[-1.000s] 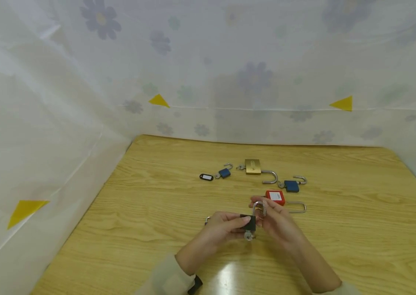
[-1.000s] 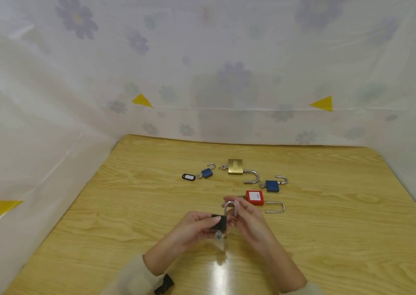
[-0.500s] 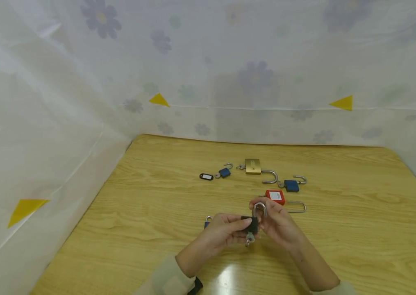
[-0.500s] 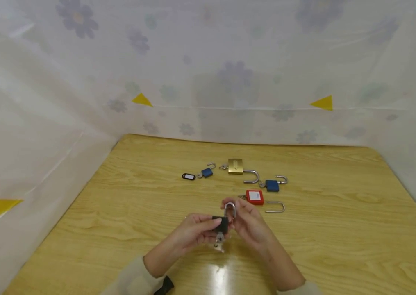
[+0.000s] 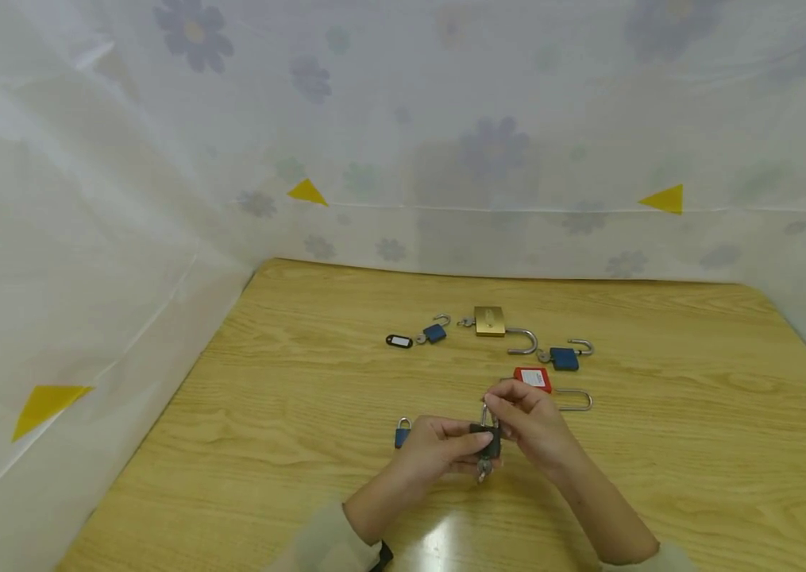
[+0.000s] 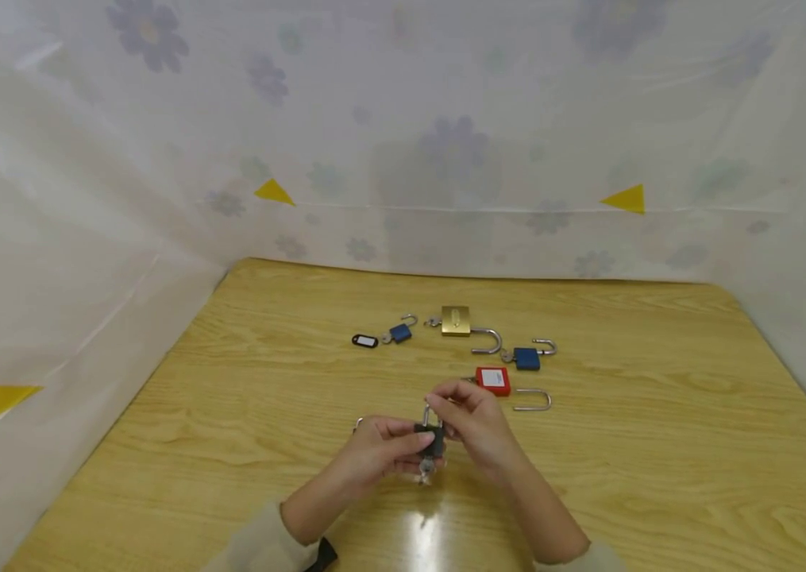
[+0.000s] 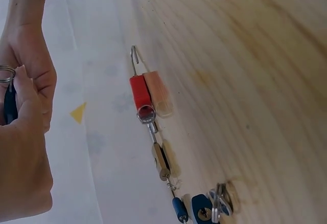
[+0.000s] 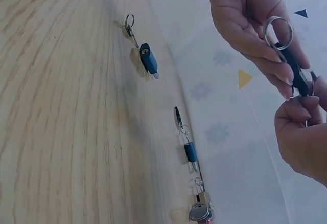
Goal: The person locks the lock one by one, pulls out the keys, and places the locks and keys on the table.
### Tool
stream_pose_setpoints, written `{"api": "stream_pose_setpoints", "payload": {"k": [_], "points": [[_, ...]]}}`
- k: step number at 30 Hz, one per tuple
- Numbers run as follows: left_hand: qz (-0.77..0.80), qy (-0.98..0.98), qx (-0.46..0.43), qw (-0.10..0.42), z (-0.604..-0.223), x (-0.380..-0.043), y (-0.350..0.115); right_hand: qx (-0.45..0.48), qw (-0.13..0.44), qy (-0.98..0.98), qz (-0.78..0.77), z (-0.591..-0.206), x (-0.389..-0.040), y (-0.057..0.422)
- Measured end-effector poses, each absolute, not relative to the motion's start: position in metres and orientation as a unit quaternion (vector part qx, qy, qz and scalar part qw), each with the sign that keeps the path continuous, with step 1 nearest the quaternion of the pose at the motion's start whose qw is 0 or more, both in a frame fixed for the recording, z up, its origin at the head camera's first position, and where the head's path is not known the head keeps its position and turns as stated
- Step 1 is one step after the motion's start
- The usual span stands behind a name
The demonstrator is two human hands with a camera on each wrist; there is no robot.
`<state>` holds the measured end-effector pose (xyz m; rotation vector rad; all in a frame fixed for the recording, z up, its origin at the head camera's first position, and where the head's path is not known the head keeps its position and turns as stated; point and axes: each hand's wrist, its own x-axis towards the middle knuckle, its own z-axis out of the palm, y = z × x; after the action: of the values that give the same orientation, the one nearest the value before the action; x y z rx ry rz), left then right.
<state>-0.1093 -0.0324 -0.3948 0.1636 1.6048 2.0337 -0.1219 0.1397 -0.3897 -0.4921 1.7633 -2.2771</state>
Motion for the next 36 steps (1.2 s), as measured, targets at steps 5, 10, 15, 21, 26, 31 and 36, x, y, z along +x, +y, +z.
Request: {"api": "stream_pose_setpoints", "payload": {"k": [5, 10, 15, 21, 26, 31, 36], "points": [[0.753, 0.607, 0.051, 0.249, -0.391, -0.107, -0.030, -0.100, 0.047, 0.654, -0.748, -0.386, -0.118, 0.131], [0.755, 0.613, 0.048, 0.227, -0.388, -0.105, -0.029, -0.081, 0.005, 0.680, -0.729, -0.382, -0.114, 0.124], [0.759, 0.613, 0.058, 0.212, -0.389, -0.104, -0.030, -0.089, -0.020, 0.691, -0.717, -0.380, -0.113, 0.120], [0.758, 0.616, 0.067, 0.204, -0.390, -0.105, -0.033, -0.103, -0.021, 0.693, -0.713, -0.380, -0.112, 0.118], [0.759, 0.617, 0.071, 0.195, -0.388, -0.106, -0.032, -0.134, 0.005, 0.678, -0.723, -0.380, -0.112, 0.123], [0.760, 0.615, 0.074, 0.195, -0.385, -0.107, -0.031, -0.156, 0.025, 0.668, -0.727, -0.378, -0.113, 0.127], [0.768, 0.604, 0.061, 0.206, -0.386, -0.106, -0.033, -0.171, 0.054, 0.660, -0.729, -0.383, -0.113, 0.128]]}}
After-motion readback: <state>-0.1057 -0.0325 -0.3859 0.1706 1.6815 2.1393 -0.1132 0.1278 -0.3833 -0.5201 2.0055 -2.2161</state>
